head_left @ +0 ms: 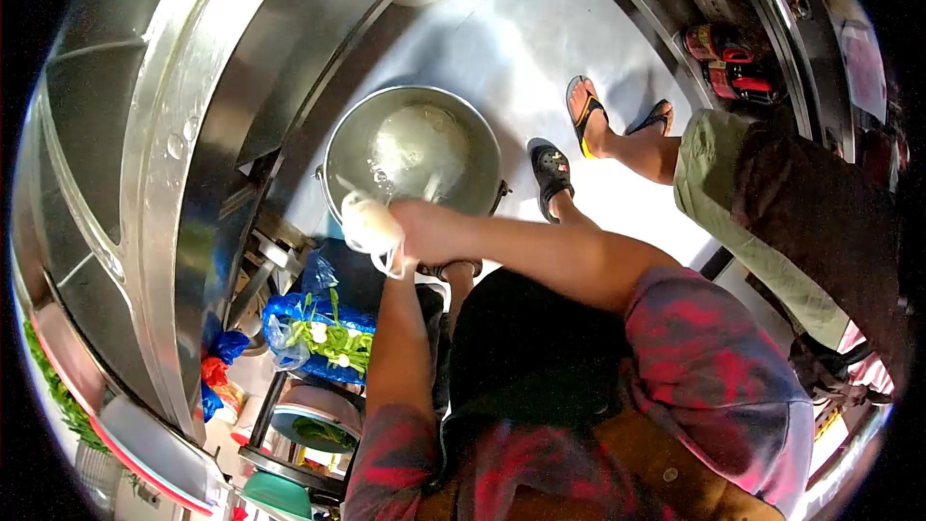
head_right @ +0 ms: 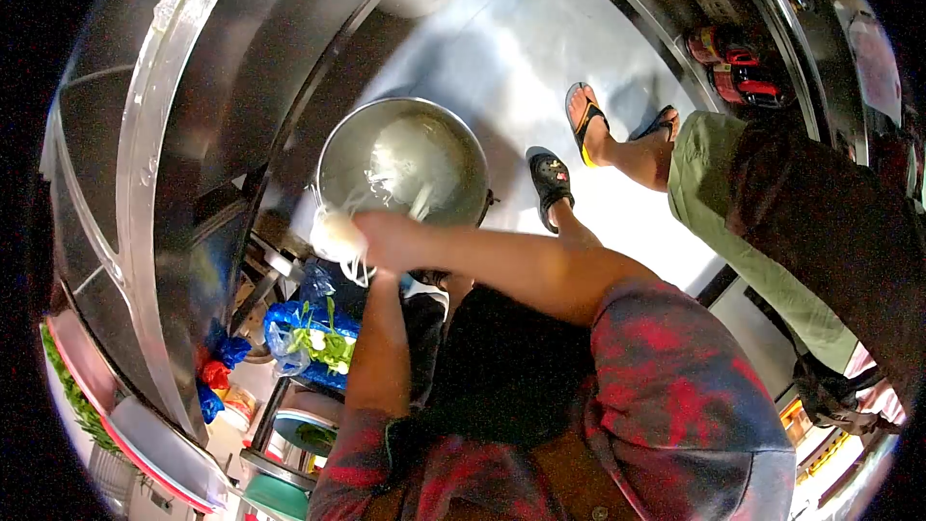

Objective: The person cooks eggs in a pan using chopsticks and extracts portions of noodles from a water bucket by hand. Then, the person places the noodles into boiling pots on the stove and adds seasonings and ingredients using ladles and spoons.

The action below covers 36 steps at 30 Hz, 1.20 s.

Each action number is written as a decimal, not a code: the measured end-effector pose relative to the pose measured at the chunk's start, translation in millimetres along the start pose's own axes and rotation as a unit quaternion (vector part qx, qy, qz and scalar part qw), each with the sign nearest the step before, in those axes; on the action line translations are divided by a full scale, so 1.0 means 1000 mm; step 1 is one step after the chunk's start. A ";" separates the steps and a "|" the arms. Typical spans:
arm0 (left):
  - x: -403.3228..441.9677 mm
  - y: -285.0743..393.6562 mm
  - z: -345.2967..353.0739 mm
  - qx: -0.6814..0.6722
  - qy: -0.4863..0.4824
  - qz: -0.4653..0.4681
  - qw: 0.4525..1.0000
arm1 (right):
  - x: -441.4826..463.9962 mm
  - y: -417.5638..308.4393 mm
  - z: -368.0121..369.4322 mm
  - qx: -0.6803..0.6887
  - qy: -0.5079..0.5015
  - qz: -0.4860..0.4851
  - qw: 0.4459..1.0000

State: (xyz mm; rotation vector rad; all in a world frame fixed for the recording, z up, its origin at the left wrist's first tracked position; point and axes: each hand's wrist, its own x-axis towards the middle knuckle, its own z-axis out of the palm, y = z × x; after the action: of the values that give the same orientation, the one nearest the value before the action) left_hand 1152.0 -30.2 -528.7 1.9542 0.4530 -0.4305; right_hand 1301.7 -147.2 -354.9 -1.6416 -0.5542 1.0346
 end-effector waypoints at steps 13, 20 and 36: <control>-0.023 0.125 -0.052 -0.305 0.129 -0.031 0.943 | 0.015 0.068 0.012 0.027 0.005 -0.076 0.997; -0.041 0.103 -0.044 -0.706 -0.011 -0.297 0.643 | -0.009 0.041 0.040 -0.031 0.107 -0.089 0.990; -0.015 0.121 -0.051 -0.515 0.127 -0.248 0.811 | -0.024 0.001 0.016 0.165 0.124 0.089 0.974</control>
State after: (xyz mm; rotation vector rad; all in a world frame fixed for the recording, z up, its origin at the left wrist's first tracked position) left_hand 1203.8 -33.1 -407.0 0.8013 1.1123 -0.1596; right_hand 1275.4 -157.2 -348.2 -1.5093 -0.0629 0.9708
